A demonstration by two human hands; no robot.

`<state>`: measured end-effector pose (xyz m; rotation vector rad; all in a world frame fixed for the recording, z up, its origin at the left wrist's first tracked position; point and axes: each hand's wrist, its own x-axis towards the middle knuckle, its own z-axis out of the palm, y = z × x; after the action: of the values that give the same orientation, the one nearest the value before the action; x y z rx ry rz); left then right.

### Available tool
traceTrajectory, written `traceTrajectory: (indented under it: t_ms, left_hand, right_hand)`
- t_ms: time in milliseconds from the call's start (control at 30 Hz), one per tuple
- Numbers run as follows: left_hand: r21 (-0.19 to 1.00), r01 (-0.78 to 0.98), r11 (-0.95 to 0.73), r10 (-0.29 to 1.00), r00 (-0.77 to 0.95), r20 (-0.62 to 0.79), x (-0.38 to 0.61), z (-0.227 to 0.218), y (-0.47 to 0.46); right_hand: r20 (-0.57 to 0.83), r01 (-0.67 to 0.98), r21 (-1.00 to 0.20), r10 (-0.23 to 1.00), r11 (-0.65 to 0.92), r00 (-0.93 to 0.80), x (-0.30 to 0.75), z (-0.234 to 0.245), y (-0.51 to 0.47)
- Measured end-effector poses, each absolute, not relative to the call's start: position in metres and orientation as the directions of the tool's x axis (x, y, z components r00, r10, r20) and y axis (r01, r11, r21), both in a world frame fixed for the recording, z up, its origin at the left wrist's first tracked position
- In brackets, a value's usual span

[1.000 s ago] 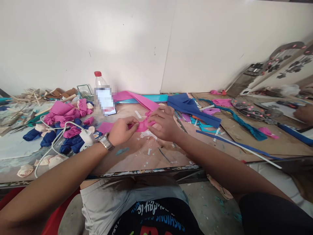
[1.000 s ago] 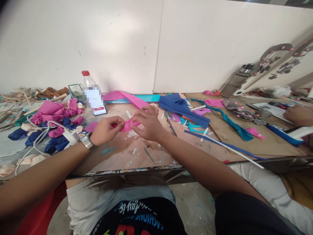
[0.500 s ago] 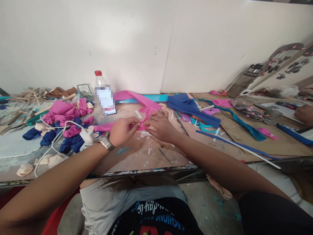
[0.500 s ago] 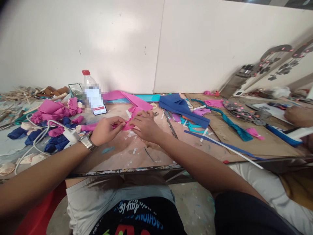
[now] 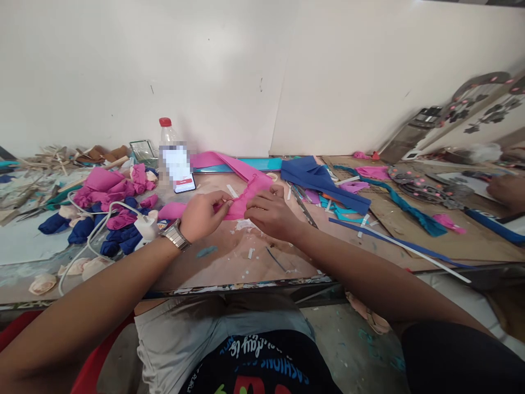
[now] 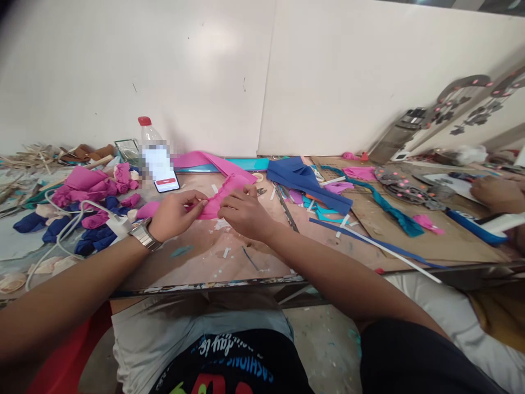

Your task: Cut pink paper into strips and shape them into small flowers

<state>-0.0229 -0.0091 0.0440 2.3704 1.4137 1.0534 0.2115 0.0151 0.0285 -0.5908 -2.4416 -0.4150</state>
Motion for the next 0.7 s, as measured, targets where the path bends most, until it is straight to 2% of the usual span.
traceTrajectory:
  t_ms: [100,367,533,700]
  left_hand:
    - [0.490,0.699,-0.521,0.831,0.283,0.479,-0.0233,0.0444,-0.0084]
    - [0.484,0.711,-0.510,0.837,0.280,0.470,-0.0233,0.0455,-0.0091]
    - [0.588,0.646,-0.487,0.872,0.312,0.378,-0.0213,0.0457,-0.0119]
    - [0.732,0.507,-0.456,0.883,0.357,0.303,-0.0235,0.0458,-0.0074]
  right_hand:
    - [0.615,0.490,0.177,0.293,0.854,-0.732,0.2114,0.0285,0.0150]
    - [0.627,0.512,0.113,0.338,0.852,-0.702,0.2100,0.0299,0.0146]
    - [0.606,0.501,0.095,0.349,0.860,-0.715,0.2079,0.0299,0.0127]
    - [0.624,0.513,0.070,0.364,0.855,-0.692,0.2089,0.0307,0.0150]
